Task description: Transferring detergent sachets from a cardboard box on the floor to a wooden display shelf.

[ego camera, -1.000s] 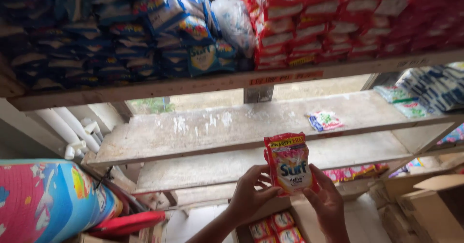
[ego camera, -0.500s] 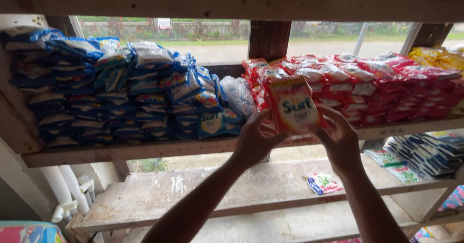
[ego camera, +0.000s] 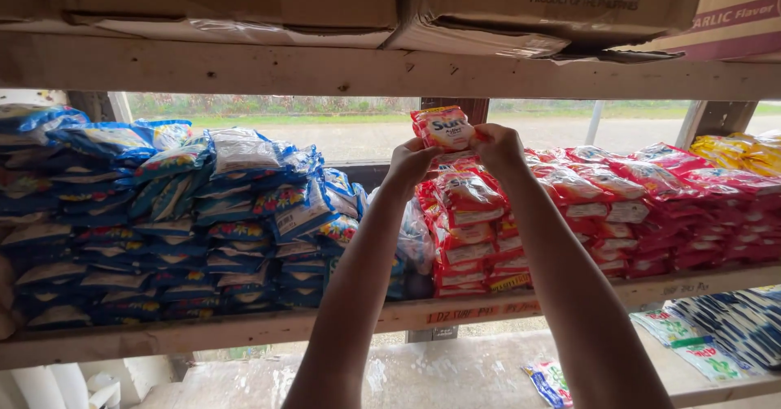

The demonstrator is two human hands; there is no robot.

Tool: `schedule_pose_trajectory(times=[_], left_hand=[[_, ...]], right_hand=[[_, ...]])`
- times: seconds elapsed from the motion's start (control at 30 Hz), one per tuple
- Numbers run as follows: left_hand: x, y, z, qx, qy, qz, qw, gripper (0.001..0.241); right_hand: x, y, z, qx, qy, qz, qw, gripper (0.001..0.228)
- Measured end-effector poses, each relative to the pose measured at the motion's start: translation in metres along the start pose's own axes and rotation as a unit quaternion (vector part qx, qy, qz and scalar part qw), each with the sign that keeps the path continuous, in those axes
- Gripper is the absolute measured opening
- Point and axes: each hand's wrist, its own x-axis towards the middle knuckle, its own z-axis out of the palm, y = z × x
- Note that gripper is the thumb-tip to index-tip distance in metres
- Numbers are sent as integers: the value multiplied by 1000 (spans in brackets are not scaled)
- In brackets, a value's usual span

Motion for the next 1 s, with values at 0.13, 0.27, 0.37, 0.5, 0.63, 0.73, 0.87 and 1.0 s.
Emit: schedule_pose_trajectory(times=[0.13, 0.27, 0.37, 0.5, 0.63, 0.73, 0.87, 1.0], left_hand=[[18, -20, 4, -5, 15, 37, 999, 31], [29, -41, 6, -44, 21, 47, 998, 31], [48, -68, 5, -29, 23, 45, 998, 28], [51, -70, 7, -144, 15, 17, 989, 28], [39, -61, 8, -73, 36, 26, 996, 29], [47, -73, 8, -101, 27, 34, 994, 30], [36, -61, 9, -77, 36, 7, 996, 30], [31, -60, 10, -107, 47, 17, 993, 30]], right_hand=[[3, -7, 14, -99, 44, 22, 994, 30], [15, 21, 20, -146, 66, 33, 987, 29], [24, 37, 23, -174, 61, -4, 983, 34], [16, 26, 21, -203, 30, -2, 979, 40], [13, 26, 26, -204, 11, 30, 979, 37], [18, 35, 26, -228, -5, 33, 973, 35], [17, 32, 26, -244, -21, 32, 969, 35], [16, 31, 24, -248, -20, 26, 968, 35]])
